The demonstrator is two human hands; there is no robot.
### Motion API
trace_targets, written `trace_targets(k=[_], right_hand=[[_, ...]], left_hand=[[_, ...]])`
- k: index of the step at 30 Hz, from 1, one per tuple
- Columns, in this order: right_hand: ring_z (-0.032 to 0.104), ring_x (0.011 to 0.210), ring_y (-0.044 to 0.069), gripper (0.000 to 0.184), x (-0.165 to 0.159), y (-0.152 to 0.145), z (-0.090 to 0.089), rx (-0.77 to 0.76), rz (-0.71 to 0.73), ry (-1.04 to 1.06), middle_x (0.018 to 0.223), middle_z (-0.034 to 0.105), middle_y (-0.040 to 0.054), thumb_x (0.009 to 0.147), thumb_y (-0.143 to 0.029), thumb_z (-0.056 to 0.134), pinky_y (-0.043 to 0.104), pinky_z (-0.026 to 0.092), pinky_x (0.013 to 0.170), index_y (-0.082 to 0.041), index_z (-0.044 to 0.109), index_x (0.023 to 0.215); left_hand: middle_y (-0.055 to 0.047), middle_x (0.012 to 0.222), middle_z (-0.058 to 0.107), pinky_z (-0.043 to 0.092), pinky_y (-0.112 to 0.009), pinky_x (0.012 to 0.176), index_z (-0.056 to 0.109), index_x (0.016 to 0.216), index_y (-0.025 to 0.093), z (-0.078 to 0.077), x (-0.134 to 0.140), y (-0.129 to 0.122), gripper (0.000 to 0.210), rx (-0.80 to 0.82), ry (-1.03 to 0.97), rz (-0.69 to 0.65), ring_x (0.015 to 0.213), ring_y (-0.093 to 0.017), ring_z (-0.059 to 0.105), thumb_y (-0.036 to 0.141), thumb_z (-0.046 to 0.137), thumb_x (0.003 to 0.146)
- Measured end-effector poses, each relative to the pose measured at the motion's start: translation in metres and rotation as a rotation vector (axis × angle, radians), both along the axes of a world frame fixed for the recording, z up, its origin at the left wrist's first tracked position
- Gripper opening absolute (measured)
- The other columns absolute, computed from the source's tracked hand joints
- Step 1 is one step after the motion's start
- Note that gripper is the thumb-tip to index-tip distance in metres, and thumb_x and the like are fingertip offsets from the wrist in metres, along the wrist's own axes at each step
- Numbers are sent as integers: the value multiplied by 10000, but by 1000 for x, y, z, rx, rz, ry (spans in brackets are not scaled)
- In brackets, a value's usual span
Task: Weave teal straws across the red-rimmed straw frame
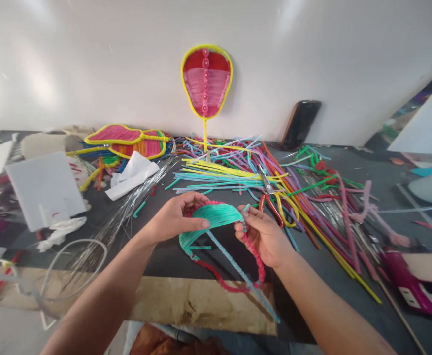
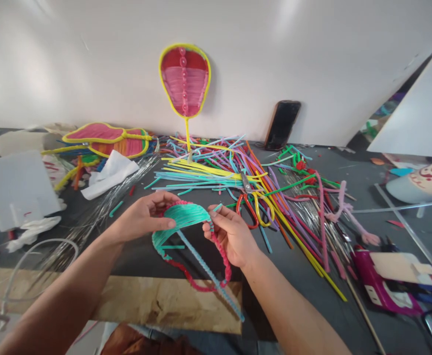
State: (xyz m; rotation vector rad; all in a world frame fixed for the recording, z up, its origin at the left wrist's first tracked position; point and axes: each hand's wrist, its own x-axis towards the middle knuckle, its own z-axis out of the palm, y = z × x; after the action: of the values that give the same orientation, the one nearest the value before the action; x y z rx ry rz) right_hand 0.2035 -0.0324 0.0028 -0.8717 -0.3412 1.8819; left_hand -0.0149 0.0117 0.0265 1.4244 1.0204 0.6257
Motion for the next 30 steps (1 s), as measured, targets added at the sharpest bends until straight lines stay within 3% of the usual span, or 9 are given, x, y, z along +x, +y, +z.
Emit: trace_targets(k=[4,7,19,23,26,30], right_hand=[[610,538,80,245,-3,-1,-5,0,-1,-20,611,634,-34,647,-216,792,170,522,522,-182,632,829],[609,536,80,246,-4,-1,-6,-8,-2,-18,612,631,-36,649,-208,790,169,521,516,-181,632,836],[604,525,83,324,-5,-3,-7,29,46,-71,605,613,-42,650,-246,790,175,502,505,-180,602,906],[614,527,121,413,-6,-1,-9,113,6,-260,610,610,-56,656,-340,777,221,500,501,-218,495,933],[577,529,108,428,-5,0,-11,261,-130,-505,674,598,-68,650,-352,776,222,478,504,-242,446,899],[552,646,109,170,0,-2,-8,551,-208,-947,754,580,-27,733,-284,712,216,452,600,-223,571,804]], left_hand=[[-16,1016,645,445,-256,786,592,1063,214,4,8,-8,520,273,291,-33,906,-203,587,393,768,607],[-3,1002,647,431,-261,766,583,1074,225,1,13,-12,492,364,414,-42,871,-196,585,411,730,643],[35,762,621,426,-217,660,614,858,185,1,14,-12,275,149,282,-19,714,-144,555,332,713,648],[38,739,616,427,-212,626,616,851,183,3,14,-11,271,106,259,-23,685,-140,549,328,710,641],[43,728,616,428,-206,608,618,857,182,4,14,-11,277,60,249,-4,667,-135,549,317,713,634],[38,754,632,439,-210,638,623,866,180,5,16,-11,281,37,237,10,697,-143,565,299,716,628]])
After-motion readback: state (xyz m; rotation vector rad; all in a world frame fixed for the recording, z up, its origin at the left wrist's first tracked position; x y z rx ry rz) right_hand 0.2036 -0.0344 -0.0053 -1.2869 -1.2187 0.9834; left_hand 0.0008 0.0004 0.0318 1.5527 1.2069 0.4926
